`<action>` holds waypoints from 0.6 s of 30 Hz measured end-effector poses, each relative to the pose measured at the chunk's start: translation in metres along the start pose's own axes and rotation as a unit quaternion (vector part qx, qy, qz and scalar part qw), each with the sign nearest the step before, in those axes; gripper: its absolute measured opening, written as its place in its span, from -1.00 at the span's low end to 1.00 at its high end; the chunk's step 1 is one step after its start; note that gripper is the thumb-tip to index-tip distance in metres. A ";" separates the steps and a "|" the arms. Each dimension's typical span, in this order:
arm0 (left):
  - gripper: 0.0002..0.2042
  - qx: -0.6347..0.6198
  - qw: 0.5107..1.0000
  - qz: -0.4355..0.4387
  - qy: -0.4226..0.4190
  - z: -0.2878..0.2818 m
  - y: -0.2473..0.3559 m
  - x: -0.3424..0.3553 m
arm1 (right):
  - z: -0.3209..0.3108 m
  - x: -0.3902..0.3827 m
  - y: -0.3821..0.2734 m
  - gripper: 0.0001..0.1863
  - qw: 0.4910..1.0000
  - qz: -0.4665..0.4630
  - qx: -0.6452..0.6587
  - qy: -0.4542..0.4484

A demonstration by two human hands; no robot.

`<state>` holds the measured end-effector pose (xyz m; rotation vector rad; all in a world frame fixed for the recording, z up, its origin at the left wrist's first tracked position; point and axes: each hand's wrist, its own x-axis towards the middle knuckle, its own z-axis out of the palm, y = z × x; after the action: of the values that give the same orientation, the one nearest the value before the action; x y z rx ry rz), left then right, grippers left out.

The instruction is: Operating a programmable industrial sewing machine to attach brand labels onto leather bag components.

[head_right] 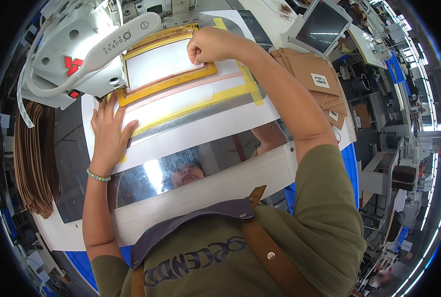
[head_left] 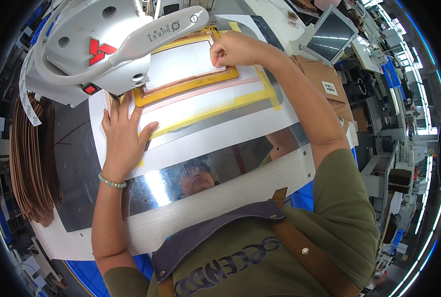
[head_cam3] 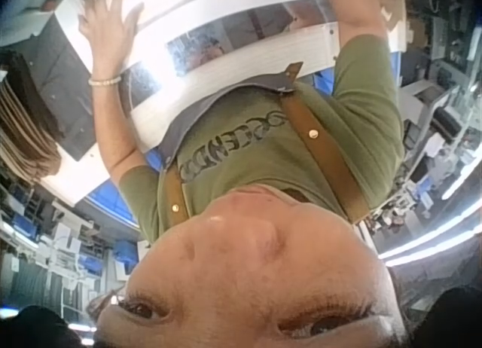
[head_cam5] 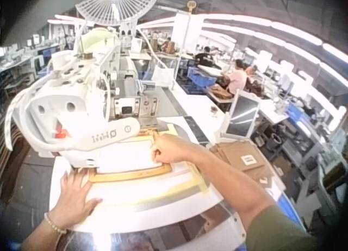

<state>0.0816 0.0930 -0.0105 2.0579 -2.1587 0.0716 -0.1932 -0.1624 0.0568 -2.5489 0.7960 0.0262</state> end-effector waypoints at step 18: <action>-0.38 -0.006 1.000 0.003 0.011 -0.001 0.000 -0.001 | -0.013 0.023 -0.027 -0.89 0.980 0.073 -0.098 -0.155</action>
<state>0.0814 0.0941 -0.0093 2.0356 -2.1479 0.0817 -0.1610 -0.1608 0.0769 -2.5683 0.8892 0.5617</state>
